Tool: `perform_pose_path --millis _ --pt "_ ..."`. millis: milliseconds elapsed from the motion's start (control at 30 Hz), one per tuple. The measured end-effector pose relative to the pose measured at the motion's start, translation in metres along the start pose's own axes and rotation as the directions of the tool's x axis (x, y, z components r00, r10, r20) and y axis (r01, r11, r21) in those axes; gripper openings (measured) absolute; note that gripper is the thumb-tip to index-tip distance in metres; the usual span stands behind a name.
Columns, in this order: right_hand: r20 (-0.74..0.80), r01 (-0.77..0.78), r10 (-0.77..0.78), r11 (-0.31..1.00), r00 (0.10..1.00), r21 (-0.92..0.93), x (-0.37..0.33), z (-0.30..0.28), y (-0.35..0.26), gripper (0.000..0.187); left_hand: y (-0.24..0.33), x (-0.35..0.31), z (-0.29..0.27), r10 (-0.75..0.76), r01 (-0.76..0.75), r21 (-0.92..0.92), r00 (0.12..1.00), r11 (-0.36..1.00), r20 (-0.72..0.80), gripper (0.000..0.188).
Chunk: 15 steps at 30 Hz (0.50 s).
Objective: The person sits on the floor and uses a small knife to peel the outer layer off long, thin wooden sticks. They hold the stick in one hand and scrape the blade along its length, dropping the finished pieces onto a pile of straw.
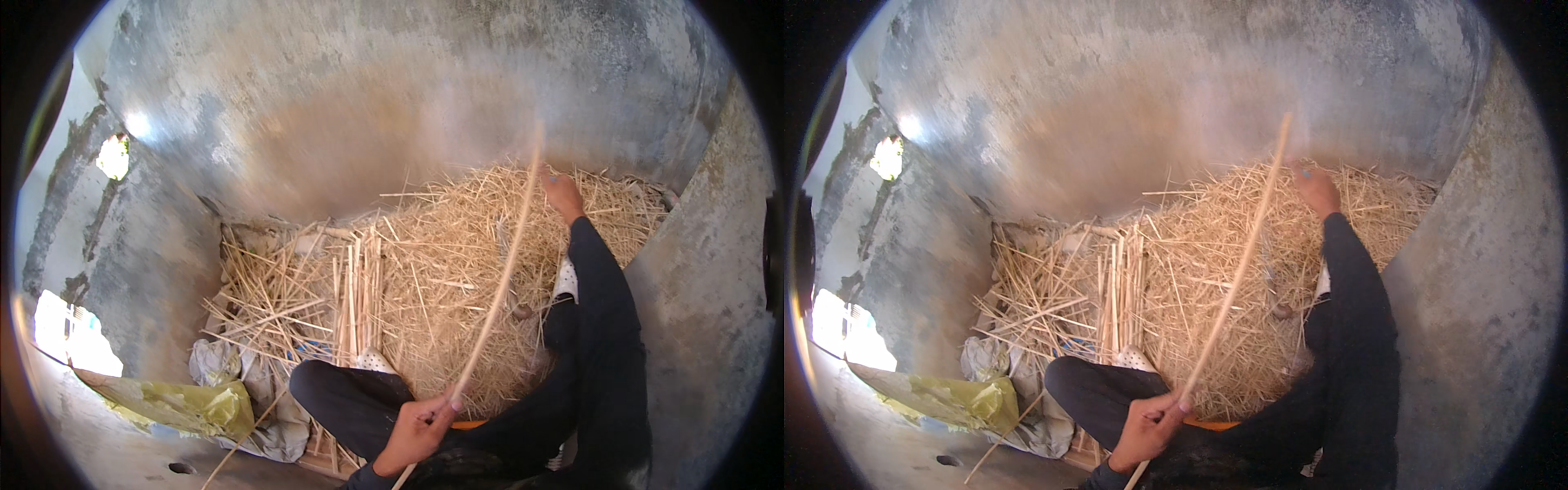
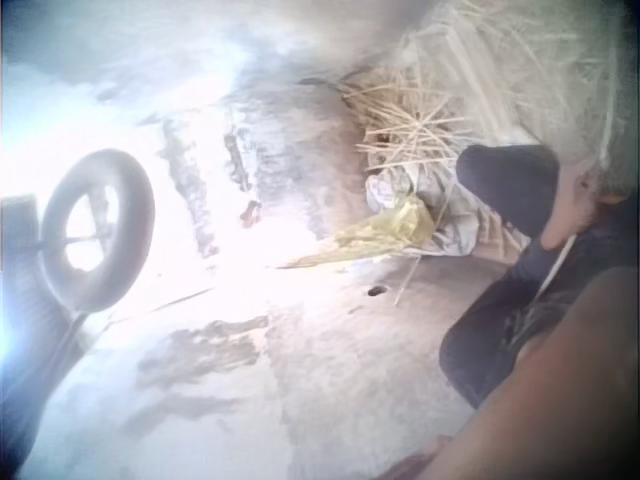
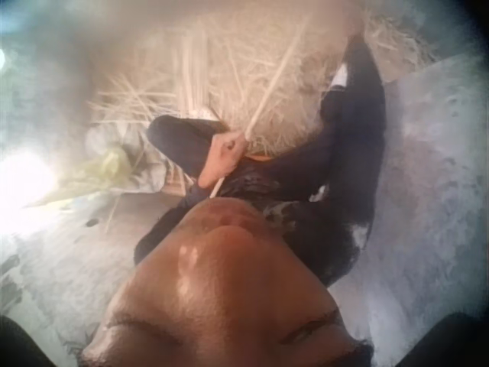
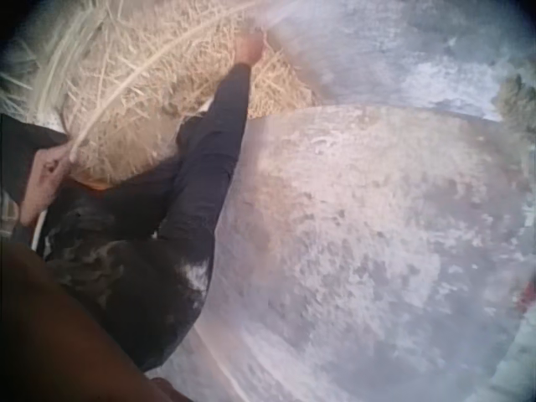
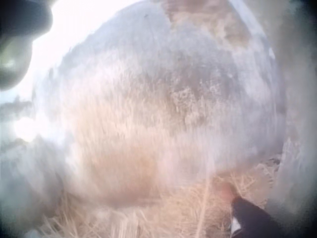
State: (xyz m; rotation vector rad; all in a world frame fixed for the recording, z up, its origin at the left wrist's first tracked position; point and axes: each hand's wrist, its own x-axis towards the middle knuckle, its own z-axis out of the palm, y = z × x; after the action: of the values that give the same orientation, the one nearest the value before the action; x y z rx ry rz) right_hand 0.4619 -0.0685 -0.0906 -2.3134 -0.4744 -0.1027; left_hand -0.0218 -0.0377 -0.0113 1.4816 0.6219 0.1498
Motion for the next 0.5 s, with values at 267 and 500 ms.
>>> perform_pose_path --millis 267,500 --pt "0.381 0.322 -0.381 0.923 0.843 0.210 -0.113 -0.001 -0.087 0.063 0.003 0.028 -0.027 -0.132 0.053 -0.390 0.975 0.919 -0.180 0.046" --pt "0.384 0.686 -0.688 0.708 0.616 0.167 -0.210 -0.024 -0.130 0.073 0.019 0.025 -0.020 -0.006 -0.040 -0.415 0.994 0.909 -0.110 0.047"
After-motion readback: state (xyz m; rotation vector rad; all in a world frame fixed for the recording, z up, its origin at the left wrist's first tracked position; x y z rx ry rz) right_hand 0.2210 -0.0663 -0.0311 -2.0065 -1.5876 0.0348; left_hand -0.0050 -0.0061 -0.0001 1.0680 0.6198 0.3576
